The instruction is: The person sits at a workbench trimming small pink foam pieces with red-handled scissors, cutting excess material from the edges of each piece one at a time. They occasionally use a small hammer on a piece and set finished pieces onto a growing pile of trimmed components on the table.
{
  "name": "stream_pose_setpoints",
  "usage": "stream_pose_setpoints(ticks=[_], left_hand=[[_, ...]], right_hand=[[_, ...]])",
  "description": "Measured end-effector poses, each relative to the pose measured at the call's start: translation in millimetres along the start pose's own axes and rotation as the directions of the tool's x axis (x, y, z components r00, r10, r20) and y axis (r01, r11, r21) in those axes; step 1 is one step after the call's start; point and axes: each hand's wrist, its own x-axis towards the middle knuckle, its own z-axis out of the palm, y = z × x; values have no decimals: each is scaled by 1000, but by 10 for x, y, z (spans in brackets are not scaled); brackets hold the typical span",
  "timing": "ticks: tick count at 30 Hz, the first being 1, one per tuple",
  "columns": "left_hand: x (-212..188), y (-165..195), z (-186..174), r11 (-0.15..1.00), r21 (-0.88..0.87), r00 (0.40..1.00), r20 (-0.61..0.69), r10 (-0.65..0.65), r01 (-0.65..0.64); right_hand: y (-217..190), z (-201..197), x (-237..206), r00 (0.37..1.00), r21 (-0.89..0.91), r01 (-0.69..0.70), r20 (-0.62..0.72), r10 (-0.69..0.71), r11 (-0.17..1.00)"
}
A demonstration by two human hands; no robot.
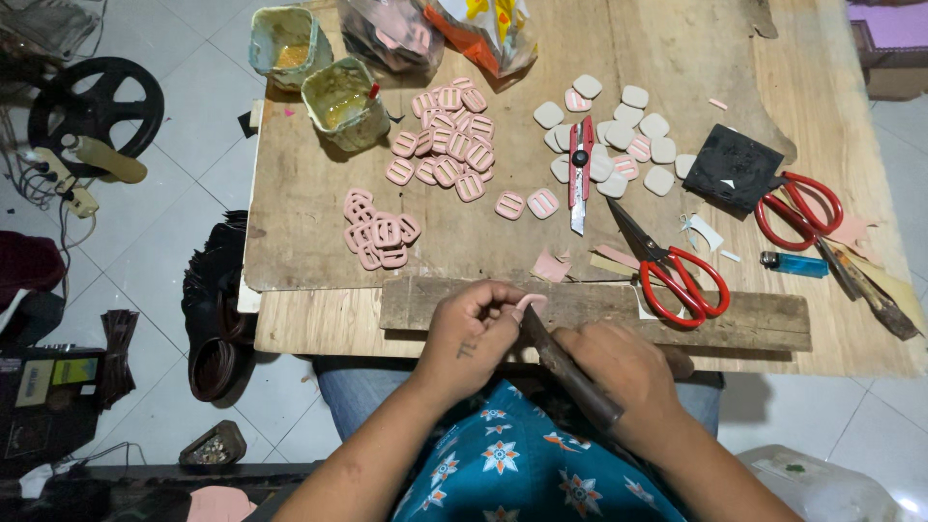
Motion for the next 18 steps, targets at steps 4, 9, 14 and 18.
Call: stream_pose_setpoints(ticks=[4, 9, 14, 18], left_hand=[[5, -35, -23, 986, -140, 996, 48, -80, 86], [-10, -71, -92, 966, -166, 980, 68, -187, 196], [-16, -75, -51, 989, -103, 994, -32, -109, 105], [43, -37, -25, 946, -302, 983, -97, -157, 121]], right_hand=[[10, -17, -36, 997, 45, 57, -53, -54, 997], [72, -52, -37, 993, 86, 109, -43, -106, 990], [72, -53, -80, 996, 133, 90, -32, -87, 987], [-1, 81, -142, 966, 57, -219, -126, 225, 974]])
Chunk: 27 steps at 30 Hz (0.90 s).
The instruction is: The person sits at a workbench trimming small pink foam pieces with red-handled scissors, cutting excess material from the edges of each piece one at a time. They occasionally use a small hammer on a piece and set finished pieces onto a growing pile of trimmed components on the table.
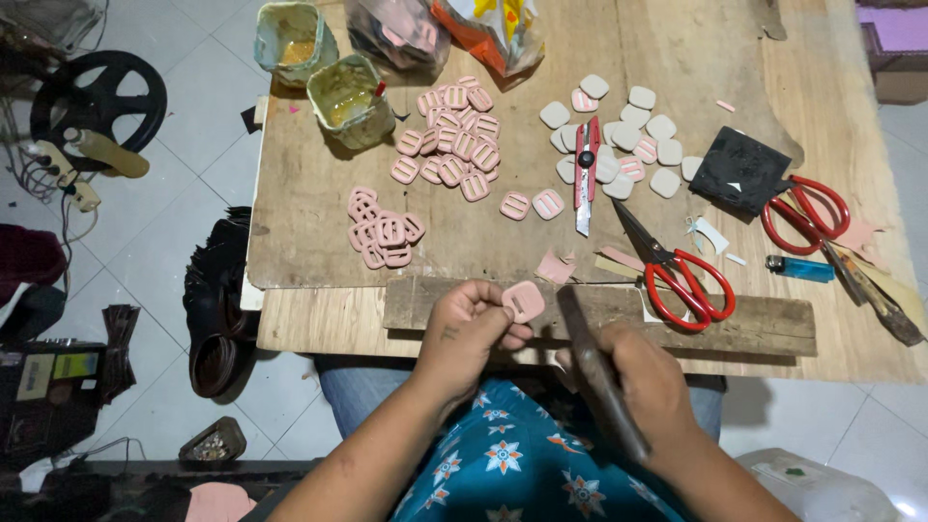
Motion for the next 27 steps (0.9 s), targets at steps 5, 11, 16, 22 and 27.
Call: stream_pose_setpoints(ticks=[5, 11, 16, 22, 27], left_hand=[[-118, -72, 121, 968, -193, 985, 106, -139, 158], [-224, -26, 264, 999, -21, 968, 249, -39, 46], [-261, 298, 186, 832, 469, 941, 290, 172, -297], [-182, 302, 164, 887, 443, 978, 201, 46, -133], [-71, 229, 49, 959, 270, 995, 59, 75, -88]], right_hand=[[16, 101, -24, 954, 259, -292, 6, 301, 921], [72, 38, -7, 958, 180, -279, -13, 286, 943], [111, -73, 44, 975, 83, -212, 89, 205, 974], [-46, -100, 92, 995, 18, -97, 22, 97, 995], [-165, -185, 123, 987, -67, -67, 141, 76, 995]])
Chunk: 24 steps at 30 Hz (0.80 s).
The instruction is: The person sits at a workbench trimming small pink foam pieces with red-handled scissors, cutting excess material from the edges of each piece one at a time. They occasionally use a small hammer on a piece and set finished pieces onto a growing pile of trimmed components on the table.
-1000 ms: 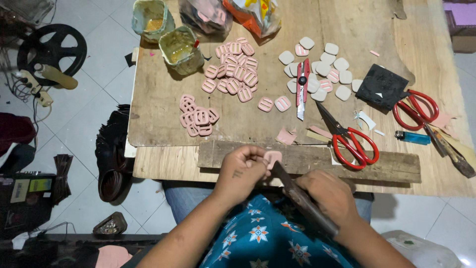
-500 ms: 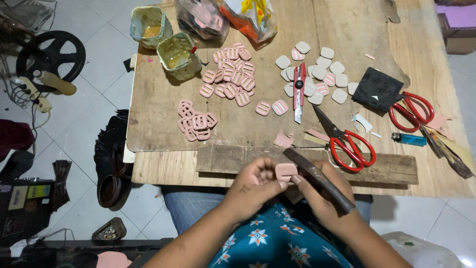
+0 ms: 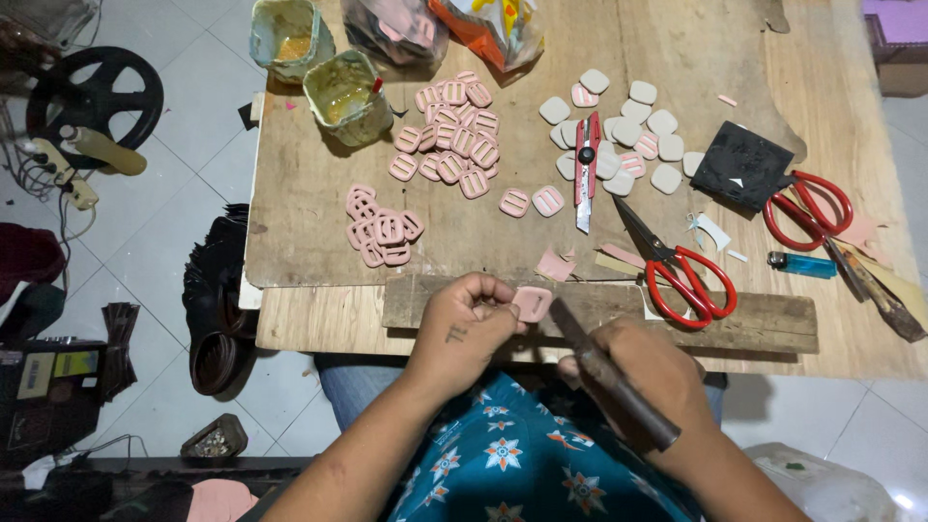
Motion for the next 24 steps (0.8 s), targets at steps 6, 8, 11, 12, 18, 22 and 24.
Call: stream_pose_setpoints(ticks=[6, 8, 11, 12, 18, 22, 24], left_hand=[[-53, -57, 97, 999, -45, 1000, -22, -15, 14], [-86, -60, 131, 1000, -13, 999, -33, 22, -22], [-142, -61, 155, 986, 113, 991, -37, 131, -126], [-160, -59, 145, 971, 152, 982, -14, 187, -182], [-84, -65, 22, 985, -85, 987, 76, -144, 150], [-112, -153, -20, 972, -143, 978, 119, -173, 189], [-118, -202, -30, 974, -113, 977, 113, -183, 196]], right_hand=[[-1, 71, 35, 976, 96, 217, -26, -215, 972], [3, 113, 29, 973, 57, 229, -37, -227, 972], [16, 142, 17, 972, -7, 235, -24, -235, 972], [21, 149, 16, 972, -28, 236, -14, -236, 971], [56, 166, 9, 950, -17, 301, -79, -301, 954], [75, 199, -2, 961, 24, 266, -80, -264, 964], [90, 212, 2, 949, 4, 305, -85, -303, 953]])
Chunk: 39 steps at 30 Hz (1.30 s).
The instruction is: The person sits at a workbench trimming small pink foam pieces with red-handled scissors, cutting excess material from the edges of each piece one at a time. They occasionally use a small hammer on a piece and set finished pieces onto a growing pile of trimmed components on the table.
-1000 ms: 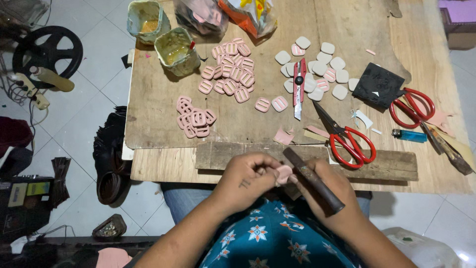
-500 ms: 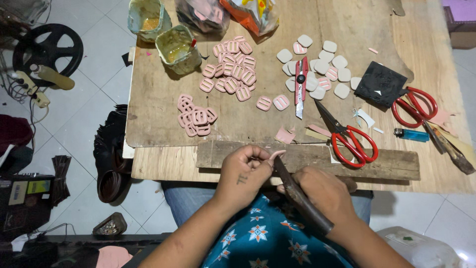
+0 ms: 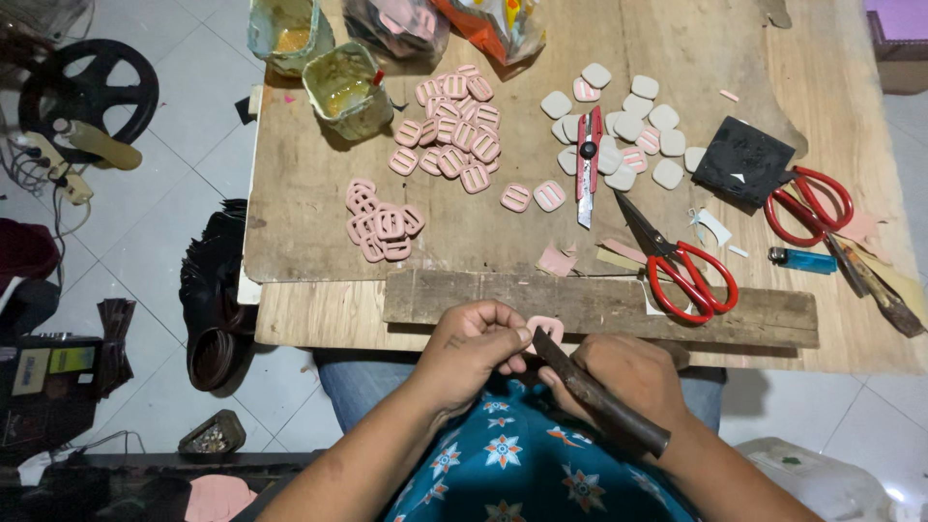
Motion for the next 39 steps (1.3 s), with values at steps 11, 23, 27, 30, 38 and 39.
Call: stream_pose_setpoints(ticks=[11, 23, 27, 30, 38, 39], left_hand=[[147, -64, -123, 994, -73, 981, -183, 65, -79], [7, 57, -5, 129, 897, 651, 202, 732, -424], [12, 78, -21, 110, 903, 654, 212, 726, -415], [40, 110, -36, 115, 901, 665, 217, 715, -418], [48, 155, -2, 124, 902, 706, 232, 669, -415], [48, 158, -1, 126, 902, 707, 231, 669, -414]], right_hand=[[32, 38, -45, 996, 111, -53, -70, 61, 992], [253, -71, -63, 924, 44, -376, -59, 378, 926], [283, -62, -52, 884, 72, -468, 17, 468, 881], [326, 3, -11, 903, -41, -430, 11, 430, 902], [368, 203, 64, 936, -105, -352, -51, 349, 930], [373, 212, 70, 931, -113, -364, -45, 362, 924]])
